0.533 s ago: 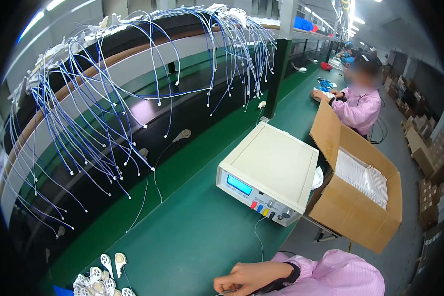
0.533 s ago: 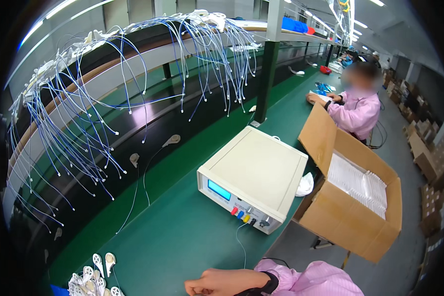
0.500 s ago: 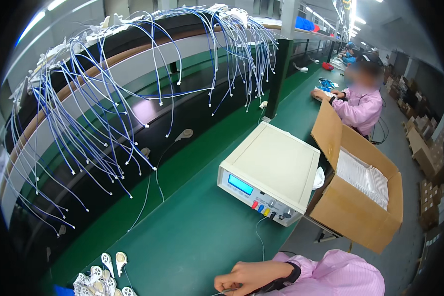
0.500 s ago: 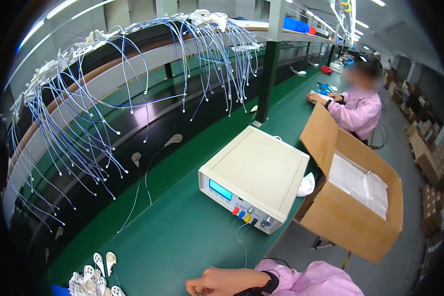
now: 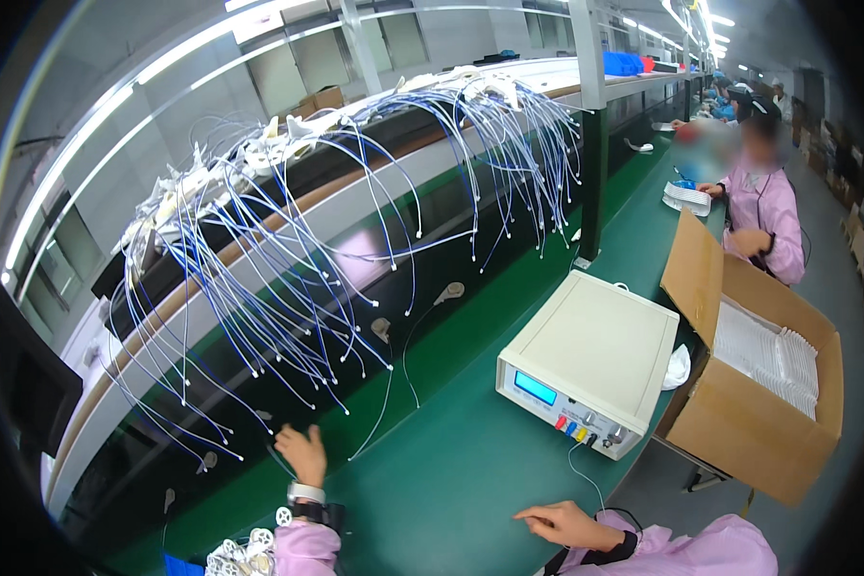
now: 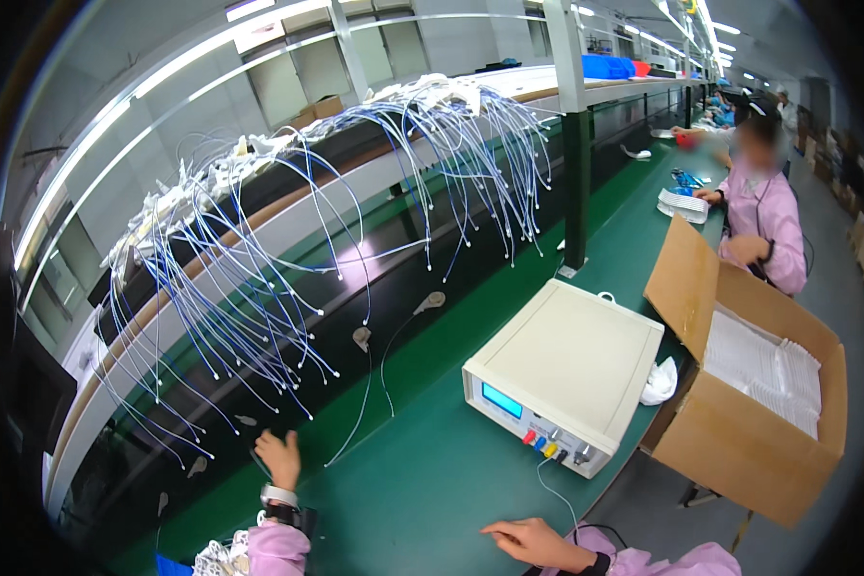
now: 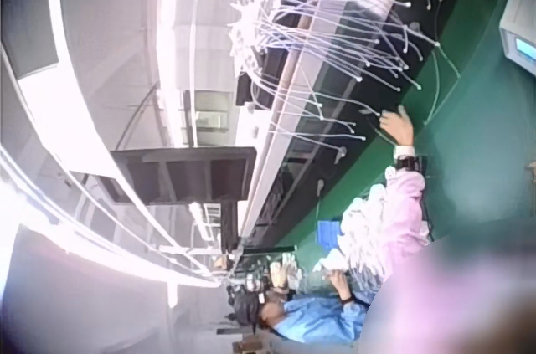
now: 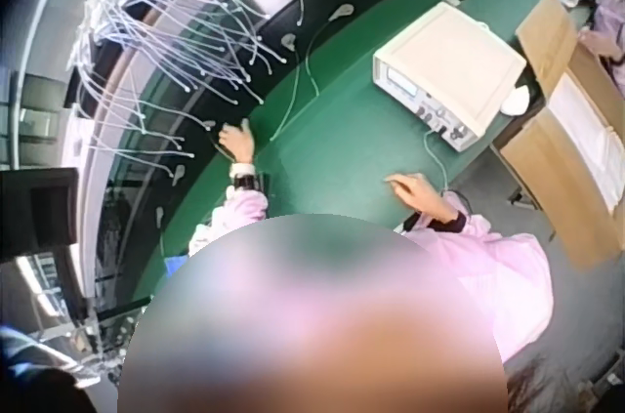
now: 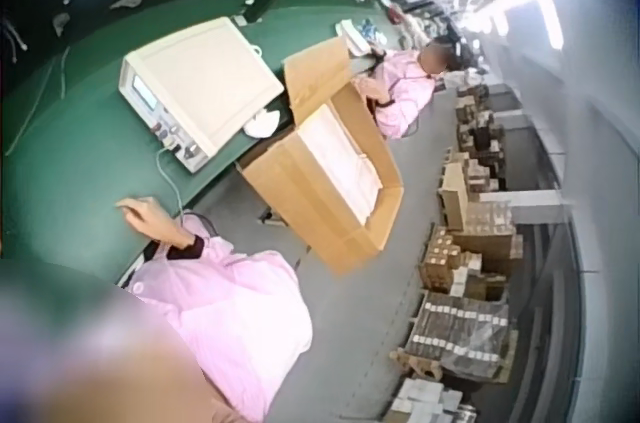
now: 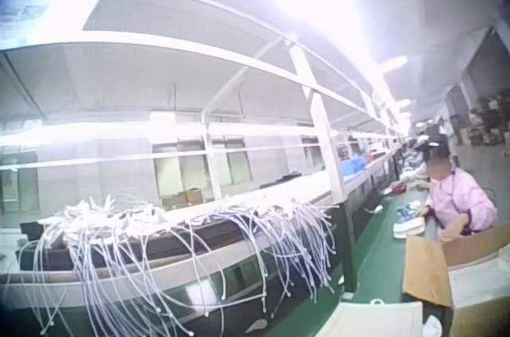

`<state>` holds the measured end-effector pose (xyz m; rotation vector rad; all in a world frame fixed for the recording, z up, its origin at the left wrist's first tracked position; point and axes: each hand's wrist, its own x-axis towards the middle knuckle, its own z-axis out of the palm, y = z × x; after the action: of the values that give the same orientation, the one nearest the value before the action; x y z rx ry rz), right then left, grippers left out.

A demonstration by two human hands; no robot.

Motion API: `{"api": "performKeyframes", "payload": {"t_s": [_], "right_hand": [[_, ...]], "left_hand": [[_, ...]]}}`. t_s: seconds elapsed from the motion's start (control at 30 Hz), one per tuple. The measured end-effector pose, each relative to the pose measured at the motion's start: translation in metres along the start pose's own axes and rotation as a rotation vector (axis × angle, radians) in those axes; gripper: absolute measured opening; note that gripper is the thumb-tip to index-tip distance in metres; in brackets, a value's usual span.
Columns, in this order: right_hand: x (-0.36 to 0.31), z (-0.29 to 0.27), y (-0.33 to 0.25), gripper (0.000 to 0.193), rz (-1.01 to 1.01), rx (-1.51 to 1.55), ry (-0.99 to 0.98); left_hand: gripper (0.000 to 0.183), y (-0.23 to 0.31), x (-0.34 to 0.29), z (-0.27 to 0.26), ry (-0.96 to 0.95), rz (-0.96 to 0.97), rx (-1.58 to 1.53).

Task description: Testing individual fiber optic components using an electronic testing device on an industrial assembly line.

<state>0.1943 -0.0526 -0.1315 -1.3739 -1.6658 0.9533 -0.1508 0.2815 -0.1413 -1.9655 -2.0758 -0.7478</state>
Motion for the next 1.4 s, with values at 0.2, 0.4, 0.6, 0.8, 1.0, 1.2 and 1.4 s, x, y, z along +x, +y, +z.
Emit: {"api": "performKeyframes", "payload": {"t_s": [0.2, 0.4, 0.6, 0.8, 1.0, 1.2, 1.4], "right_hand": [[0.001, 0.004, -0.006, 0.023, -0.027, -0.052, 0.161], [0.003, 0.002, 0.000, 0.022, -0.050, -0.084, 0.162], [0.001, -0.063, -0.061, 0.024, -0.042, -0.022, -0.048], [0.001, -0.251, -0.138, 0.014, -0.148, -0.039, 0.227], [0.153, -0.354, -0.010, 0.027, 0.142, -0.314, 0.336], [0.284, -0.373, 0.127, 0.026, 0.608, -0.531, 0.001], [0.326, -0.345, 0.124, 0.031, 0.769, -0.407, -0.248]], "left_hand": [[0.015, 0.035, -0.027, 0.045, -0.462, 0.220, -0.351], [0.013, 0.073, -0.032, -0.008, -0.224, 0.218, -0.320], [0.009, 0.114, -0.060, -0.094, -0.465, 0.226, -0.844], [0.015, 0.116, -0.114, -0.155, -0.849, 0.092, -0.971], [0.015, 0.114, -0.144, -0.150, -0.861, 0.009, -0.989], [0.014, 0.117, -0.163, -0.147, -0.855, -0.100, -1.011], [0.015, 0.098, -0.185, -0.156, -0.782, -0.218, -1.050]]}}
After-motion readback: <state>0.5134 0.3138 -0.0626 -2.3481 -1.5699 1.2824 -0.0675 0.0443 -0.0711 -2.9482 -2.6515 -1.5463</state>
